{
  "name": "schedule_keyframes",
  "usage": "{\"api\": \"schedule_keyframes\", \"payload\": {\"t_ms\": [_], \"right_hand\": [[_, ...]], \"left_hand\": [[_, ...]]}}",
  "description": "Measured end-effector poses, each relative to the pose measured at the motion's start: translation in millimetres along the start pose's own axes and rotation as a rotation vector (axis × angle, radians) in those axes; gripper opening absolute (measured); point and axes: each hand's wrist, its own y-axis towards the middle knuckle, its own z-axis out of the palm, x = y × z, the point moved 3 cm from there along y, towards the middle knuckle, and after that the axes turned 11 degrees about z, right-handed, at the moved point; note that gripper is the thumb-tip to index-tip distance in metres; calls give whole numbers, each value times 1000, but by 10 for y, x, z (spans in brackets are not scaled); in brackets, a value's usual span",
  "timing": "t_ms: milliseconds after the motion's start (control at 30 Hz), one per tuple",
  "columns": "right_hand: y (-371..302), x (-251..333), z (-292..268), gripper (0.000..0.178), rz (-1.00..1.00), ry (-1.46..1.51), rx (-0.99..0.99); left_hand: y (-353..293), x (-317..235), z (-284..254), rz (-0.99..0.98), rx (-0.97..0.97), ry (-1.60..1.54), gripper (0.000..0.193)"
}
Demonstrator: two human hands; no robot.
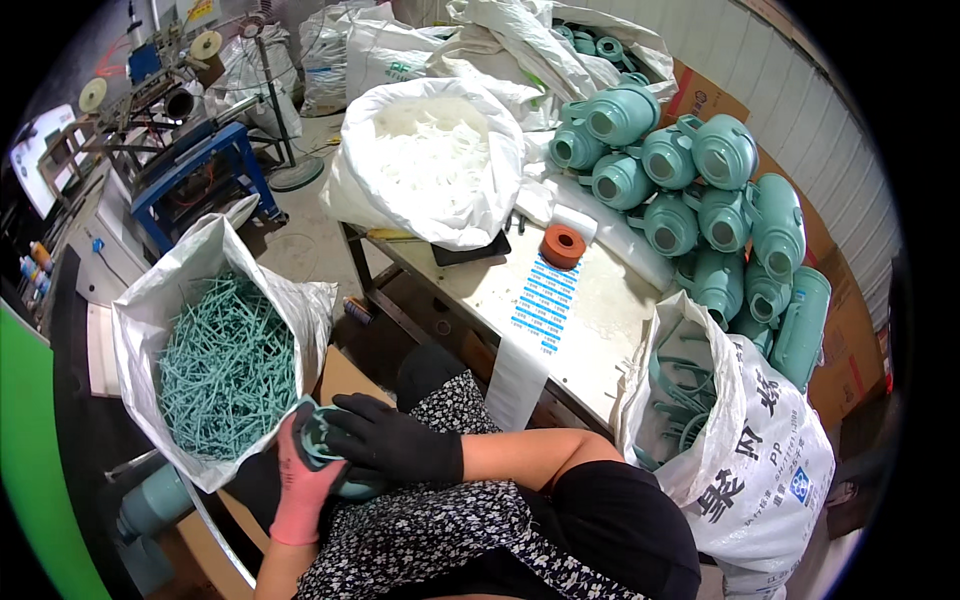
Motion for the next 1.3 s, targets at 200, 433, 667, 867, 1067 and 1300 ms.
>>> {"api": "schedule_keyframes", "payload": {"t_ms": [200,433,667,867,1067,1300], "right_hand": [[-75,-7,163,46,104,-33,246],[-64,-20,275,41,22,27,413],[930,29,-974,37,-253,157,-49],[1100,-2526,-1404,16,434,-271,-381],[1221,-3551,-1192,29,783,-755,-251],[1221,-2953,-1513,15,275,-563,-663]], "left_hand": [[-91,-97,245,-38,199,311,87],[-233,-155,217,-2,209,452,100],[638,-1397,-630,371,-145,436,106],[926,-703,-1023,357,-266,794,91],[887,-439,-1008,251,-250,893,78],[452,-1044,-1133,415,-236,681,114]]}}
